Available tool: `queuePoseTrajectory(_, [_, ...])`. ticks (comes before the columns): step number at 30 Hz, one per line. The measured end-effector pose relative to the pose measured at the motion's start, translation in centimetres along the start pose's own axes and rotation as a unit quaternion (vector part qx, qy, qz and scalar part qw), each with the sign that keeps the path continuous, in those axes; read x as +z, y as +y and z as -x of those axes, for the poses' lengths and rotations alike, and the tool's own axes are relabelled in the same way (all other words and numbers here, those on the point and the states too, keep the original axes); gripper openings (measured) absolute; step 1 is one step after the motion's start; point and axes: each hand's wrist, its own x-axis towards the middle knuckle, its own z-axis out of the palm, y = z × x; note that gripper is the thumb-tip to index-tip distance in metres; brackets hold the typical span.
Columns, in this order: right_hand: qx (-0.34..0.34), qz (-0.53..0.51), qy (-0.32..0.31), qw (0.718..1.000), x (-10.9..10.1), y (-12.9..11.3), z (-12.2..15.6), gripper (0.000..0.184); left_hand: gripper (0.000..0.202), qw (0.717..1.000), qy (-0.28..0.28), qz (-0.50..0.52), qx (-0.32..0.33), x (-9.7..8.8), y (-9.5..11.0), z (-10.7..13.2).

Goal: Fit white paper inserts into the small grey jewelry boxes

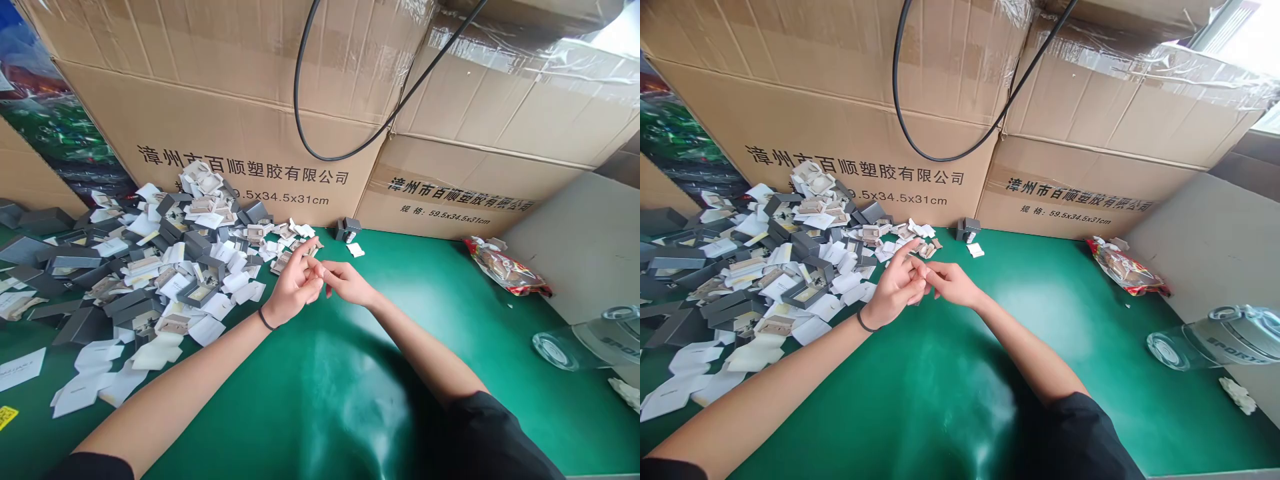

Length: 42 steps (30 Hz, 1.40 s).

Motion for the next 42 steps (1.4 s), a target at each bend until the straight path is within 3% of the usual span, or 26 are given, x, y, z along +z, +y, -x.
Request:
queuePoseTrajectory(3, [0.018, -0.224, 0.001, 0.974, 1.0, 0.5, -0.3, 0.039, 0.071, 0.999, 0.005, 0.047, 0.012, 0.9, 0.5, -1.1])
queuePoseTrajectory(6, [0.026, -0.330, 0.038, 0.943, 1.7, 0.7, -0.6, 0.036, 0.065, 0.998, 0.026, 0.056, 0.022, 1.5, 0.4, -2.2])
queuePoseTrajectory(10, [0.022, -0.363, 0.091, 0.927, 1.7, 0.5, -0.7, 0.022, 0.056, 0.999, 0.019, 0.011, 0.039, 2.4, 0.4, -3.1])
queuePoseTrajectory(13, [0.005, -0.340, 0.149, 0.929, 1.8, 0.7, -0.9, 0.011, 0.036, 0.996, -0.002, -0.066, 0.059, 2.9, 0.4, -3.2])
queuePoseTrajectory(15, [0.002, -0.320, 0.167, 0.933, 2.0, 0.9, -1.1, 0.011, 0.024, 0.994, 0.004, -0.092, 0.052, 2.9, 0.3, -3.3])
queuePoseTrajectory(18, [0.011, -0.301, 0.137, 0.944, 2.0, 1.1, -1.5, 0.023, 0.020, 0.998, 0.012, -0.065, 0.017, 2.2, 0.3, -3.7])
queuePoseTrajectory(22, [-0.018, -0.200, 0.116, 0.973, 0.2, 1.7, -1.9, 0.027, 0.022, 0.995, 0.004, -0.097, 0.013, -0.6, 1.3, -4.2])
queuePoseTrajectory(25, [-0.025, -0.012, 0.213, 0.977, -1.9, 3.5, -1.7, 0.023, 0.028, 0.971, 0.102, -0.205, 0.062, -3.4, 1.3, -3.6])
queuePoseTrajectory(28, [0.055, 0.241, 0.247, 0.937, -3.3, 5.9, -1.3, 0.016, 0.026, 0.960, 0.121, -0.251, 0.029, -5.7, -0.1, -1.9])
queuePoseTrajectory(32, [0.069, 0.455, 0.150, 0.875, -3.0, 7.7, -0.8, 0.034, 0.025, 0.959, 0.121, -0.256, -0.017, -6.5, -2.8, 0.2])
queuePoseTrajectory(37, [0.080, 0.518, 0.069, 0.849, -1.7, 7.7, -0.8, 0.040, 0.028, 0.951, 0.101, -0.291, -0.022, -6.3, -4.0, 0.4])
queuePoseTrajectory(42, [0.055, 0.464, 0.090, 0.880, -1.9, 7.8, -0.6, 0.033, 0.036, 0.946, 0.078, -0.311, -0.053, -6.5, -3.8, 0.1])
